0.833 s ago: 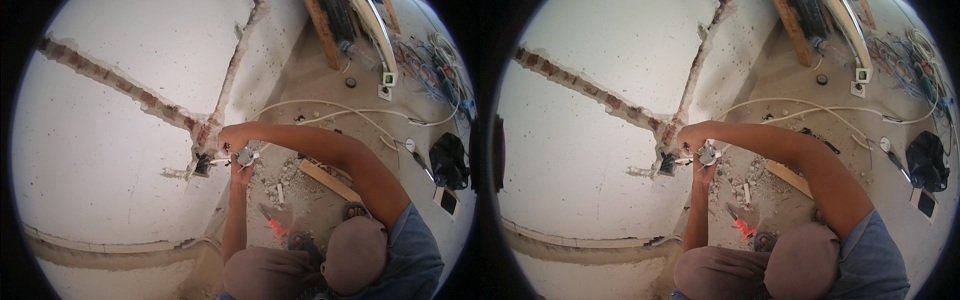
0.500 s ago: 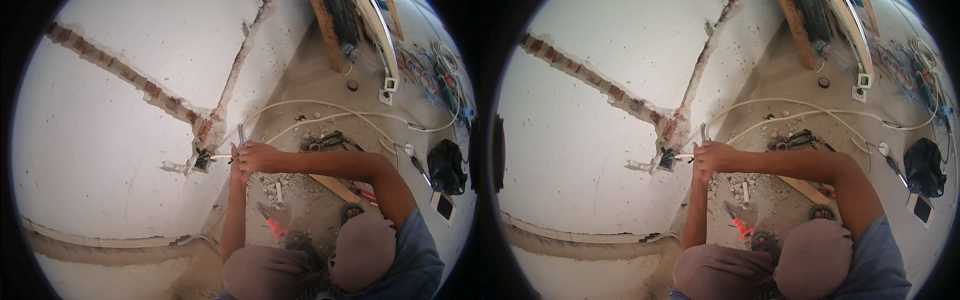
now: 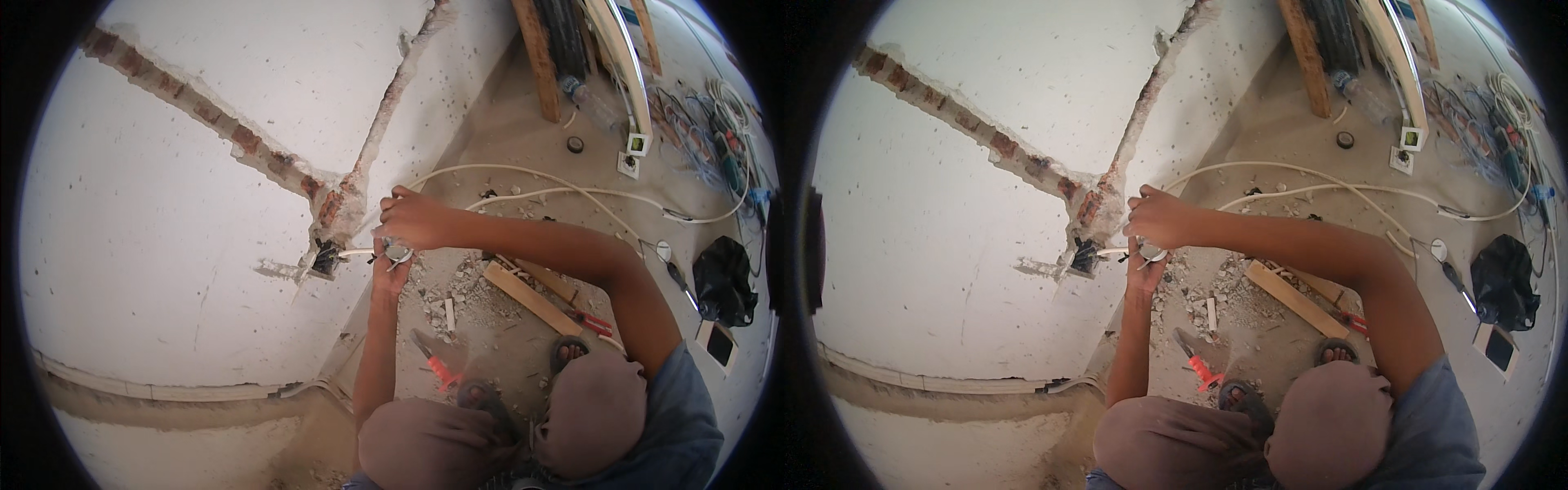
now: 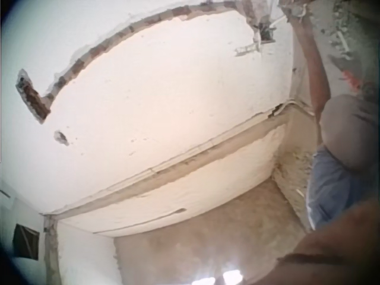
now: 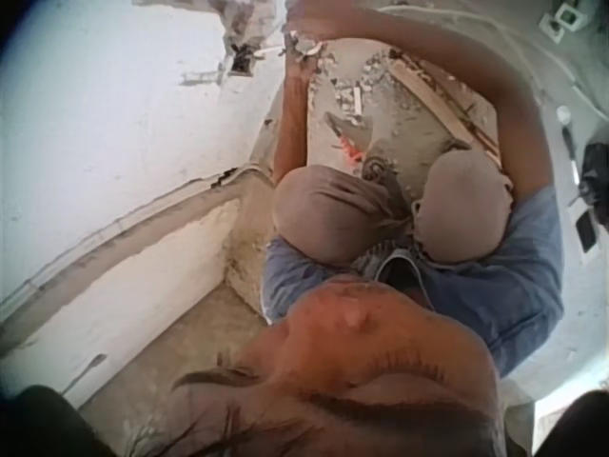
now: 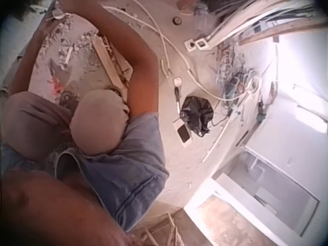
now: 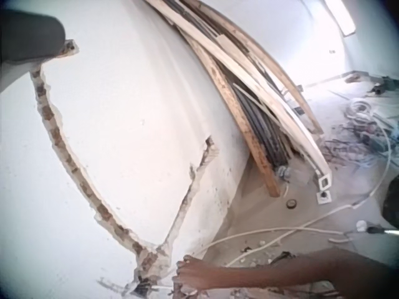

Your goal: The person prepares electrical wires in a wall box by using pliers to strip insulation, cutting the ends to length, and wrapping electrical tape around the wires to secure them.

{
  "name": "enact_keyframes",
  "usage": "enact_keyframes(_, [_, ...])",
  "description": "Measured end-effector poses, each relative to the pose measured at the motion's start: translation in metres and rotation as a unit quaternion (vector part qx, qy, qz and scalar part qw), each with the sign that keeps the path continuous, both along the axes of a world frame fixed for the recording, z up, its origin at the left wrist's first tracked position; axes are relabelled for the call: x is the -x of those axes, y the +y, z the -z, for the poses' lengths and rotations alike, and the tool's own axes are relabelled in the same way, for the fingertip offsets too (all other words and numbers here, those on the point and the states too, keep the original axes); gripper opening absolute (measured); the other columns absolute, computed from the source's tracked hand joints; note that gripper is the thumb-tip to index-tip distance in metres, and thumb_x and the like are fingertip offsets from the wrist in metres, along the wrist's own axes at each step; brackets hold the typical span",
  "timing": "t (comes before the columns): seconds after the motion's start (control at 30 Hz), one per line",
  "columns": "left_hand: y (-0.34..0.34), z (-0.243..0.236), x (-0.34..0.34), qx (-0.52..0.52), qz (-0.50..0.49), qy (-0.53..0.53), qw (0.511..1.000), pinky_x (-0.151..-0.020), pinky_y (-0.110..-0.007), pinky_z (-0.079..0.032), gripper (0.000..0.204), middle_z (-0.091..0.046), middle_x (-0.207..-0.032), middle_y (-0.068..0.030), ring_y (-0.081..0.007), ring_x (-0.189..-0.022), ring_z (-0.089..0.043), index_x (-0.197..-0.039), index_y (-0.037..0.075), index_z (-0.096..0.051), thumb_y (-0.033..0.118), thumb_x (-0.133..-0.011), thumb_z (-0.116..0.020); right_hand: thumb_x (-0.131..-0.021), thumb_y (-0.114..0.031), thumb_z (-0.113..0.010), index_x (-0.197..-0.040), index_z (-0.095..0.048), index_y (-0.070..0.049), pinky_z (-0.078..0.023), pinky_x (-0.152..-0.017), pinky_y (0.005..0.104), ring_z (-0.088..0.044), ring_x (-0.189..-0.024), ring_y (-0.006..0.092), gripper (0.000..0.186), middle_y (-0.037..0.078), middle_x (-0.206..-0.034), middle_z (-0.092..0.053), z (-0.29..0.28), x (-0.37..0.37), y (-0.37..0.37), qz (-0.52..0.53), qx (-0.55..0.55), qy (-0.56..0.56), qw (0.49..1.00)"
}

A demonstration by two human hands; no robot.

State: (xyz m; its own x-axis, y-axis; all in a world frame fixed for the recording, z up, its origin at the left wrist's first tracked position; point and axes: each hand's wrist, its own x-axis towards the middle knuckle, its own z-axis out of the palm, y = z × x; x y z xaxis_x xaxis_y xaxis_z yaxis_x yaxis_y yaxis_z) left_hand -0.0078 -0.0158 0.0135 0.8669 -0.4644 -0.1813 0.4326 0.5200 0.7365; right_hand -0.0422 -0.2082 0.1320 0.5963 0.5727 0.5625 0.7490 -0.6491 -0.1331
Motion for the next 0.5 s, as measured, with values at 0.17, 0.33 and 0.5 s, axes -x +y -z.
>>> enact_keyframes(0.17, [0.017, 0.001, -0.001, 0.046, 0.017, 0.0, 0.999, -0.091, -0.044, -0.052, 0.069, -0.063, -0.127, -0.0042, -0.0227, -0.112, -0.062, -0.138, 0.015, -0.05, 0.069, -0.095, -0.046, -0.075, -0.016, -0.07, -0.076, -0.072, -0.01, -0.05, -0.078, 0.0438, -0.068, -0.082, 0.0304, 0.006, 0.01, -0.074, -0.068, -0.008, -0.051, 0.022, -0.044, -0.013, 0.171, 0.984])
enact_keyframes(0.33, [-0.011, -0.01, 0.004, 0.06, 0.005, -0.035, 0.998, -0.089, -0.047, -0.05, 0.071, -0.064, -0.123, -0.003, -0.0237, -0.111, -0.061, -0.139, 0.018, -0.05, 0.071, -0.092, -0.051, -0.063, -0.017, -0.074, -0.075, -0.074, -0.004, -0.055, -0.066, 0.0454, -0.071, -0.079, 0.0312, 0.018, 0.016, -0.077, -0.071, -0.003, -0.117, 0.056, 0.009, 0.029, 0.189, 0.982])
enact_keyframes(0.5, [0.01, -0.003, 0.0, 0.055, 0.043, -0.01, 0.998, -0.093, -0.045, -0.052, 0.046, -0.064, -0.123, -0.0044, -0.0224, -0.113, -0.062, -0.134, 0.015, -0.053, 0.049, -0.103, -0.053, -0.066, -0.021, -0.075, -0.082, -0.074, -0.001, -0.054, -0.069, 0.048, -0.071, -0.079, 0.0339, 0.027, 0.02, -0.08, -0.071, 0.002, -0.118, 0.095, 0.024, 0.137, 0.234, 0.962])
